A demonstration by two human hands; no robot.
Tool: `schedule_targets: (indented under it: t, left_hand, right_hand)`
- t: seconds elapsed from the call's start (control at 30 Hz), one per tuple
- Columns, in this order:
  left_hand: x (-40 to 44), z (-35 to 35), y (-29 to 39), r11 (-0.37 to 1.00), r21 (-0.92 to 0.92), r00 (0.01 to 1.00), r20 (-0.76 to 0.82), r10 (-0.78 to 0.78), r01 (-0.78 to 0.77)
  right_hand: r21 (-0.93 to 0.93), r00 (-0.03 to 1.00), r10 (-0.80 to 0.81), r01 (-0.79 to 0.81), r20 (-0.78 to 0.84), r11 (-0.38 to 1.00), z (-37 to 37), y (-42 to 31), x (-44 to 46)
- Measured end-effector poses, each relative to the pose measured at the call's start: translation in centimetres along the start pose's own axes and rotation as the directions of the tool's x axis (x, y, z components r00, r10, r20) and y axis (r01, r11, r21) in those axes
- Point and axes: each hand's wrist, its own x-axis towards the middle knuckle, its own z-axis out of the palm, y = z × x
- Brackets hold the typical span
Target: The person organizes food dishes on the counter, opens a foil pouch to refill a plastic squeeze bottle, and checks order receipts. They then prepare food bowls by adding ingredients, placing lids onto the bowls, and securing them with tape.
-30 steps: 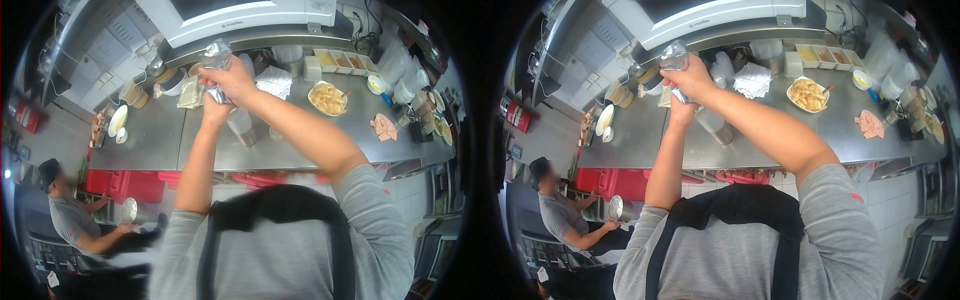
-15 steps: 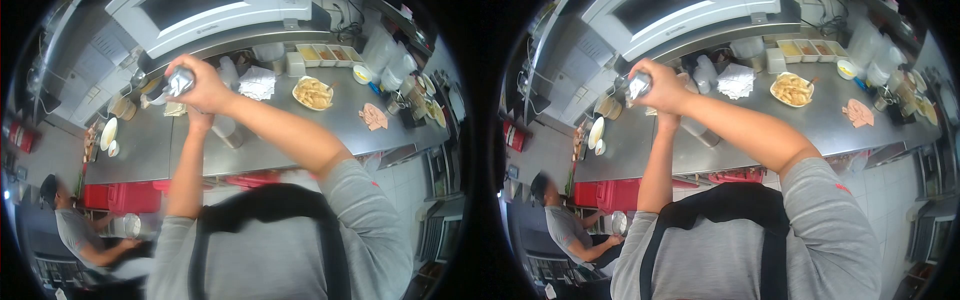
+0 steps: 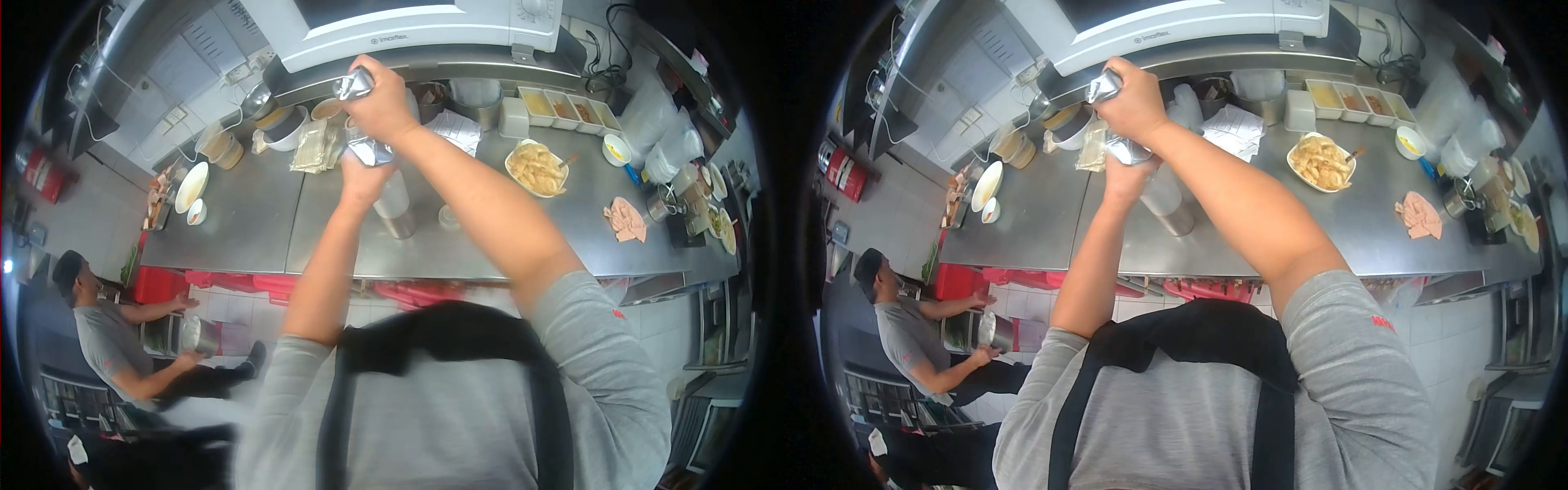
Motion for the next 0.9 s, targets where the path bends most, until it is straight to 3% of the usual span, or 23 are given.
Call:
schedule_targets:
  t: [0.13,0.17,0.23,0.27,0.3,0.4,0.43,0.5,0.53,0.63,0.77,0.87,0.9]
  left_hand:
    - [0.1,-0.1,1.0,0.992,0.073,0.993,0.055,-0.102,0.098]
    - [0.0,-0.2,1.3,0.985,0.105,0.988,0.068,-0.141,0.134]
    - [0.1,0.2,1.0,0.986,0.157,0.999,-0.001,-0.052,0.051]
    - [0.1,0.4,0.6,0.982,0.188,0.999,-0.045,-0.009,0.017]
    - [0.5,0.2,-0.1,0.988,0.137,0.997,-0.026,-0.074,0.077]
    - [0.5,0.0,-0.3,0.908,0.418,0.999,-0.018,0.046,-0.034]
    - [0.1,-0.6,0.3,0.974,0.225,0.999,-0.038,0.016,-0.007]
    - [-0.8,-1.4,1.5,0.982,-0.185,0.998,-0.047,-0.041,0.032]
    - [-0.6,-1.9,1.0,0.98,-0.175,0.995,0.052,-0.089,0.097]
    - [0.7,-3.0,0.8,0.966,-0.131,0.941,0.288,-0.178,0.223]
    - [1.2,-3.2,1.6,0.965,-0.11,0.921,0.342,-0.188,0.238]
    - [1.0,-2.8,1.0,0.947,-0.195,0.941,0.275,-0.197,0.255]
    - [0.8,-2.4,1.9,0.942,-0.183,0.944,0.227,-0.238,0.282]
  right_hand:
    - [-0.139,0.997,-0.076,0.074,-0.01,0.988,0.4,0.7,-0.4]
    - [-0.096,0.99,-0.125,0.118,-0.067,0.988,0.3,0.8,-0.5]
    - [-0.006,0.96,-0.215,0.218,-0.177,0.976,0.2,0.0,-0.5]
    - [0.027,0.961,-0.178,0.188,-0.211,0.982,0.3,-0.2,-1.1]
    - [0.065,0.961,-0.137,0.157,-0.24,0.985,0.5,-0.4,-2.1]
    - [0.076,0.992,0.098,-0.092,-0.08,0.993,-0.3,-0.8,-3.2]
    - [0.041,0.98,0.197,-0.198,0.007,0.979,-0.9,-0.6,-3.3]
    - [0.227,0.953,0.286,-0.302,0.1,0.926,-1.4,1.5,-2.4]
    - [0.341,0.917,0.354,-0.398,0.186,0.852,-1.6,1.3,-2.1]
    - [0.3,0.894,0.375,-0.438,0.246,0.847,-1.1,1.2,-1.8]
    - [0.271,0.933,0.275,-0.334,0.233,0.903,-0.1,0.7,-2.4]
    - [0.316,0.905,0.362,-0.419,0.223,0.852,0.4,-0.7,-3.0]
    - [0.347,0.923,0.322,-0.378,0.209,0.859,0.6,-0.8,-3.1]
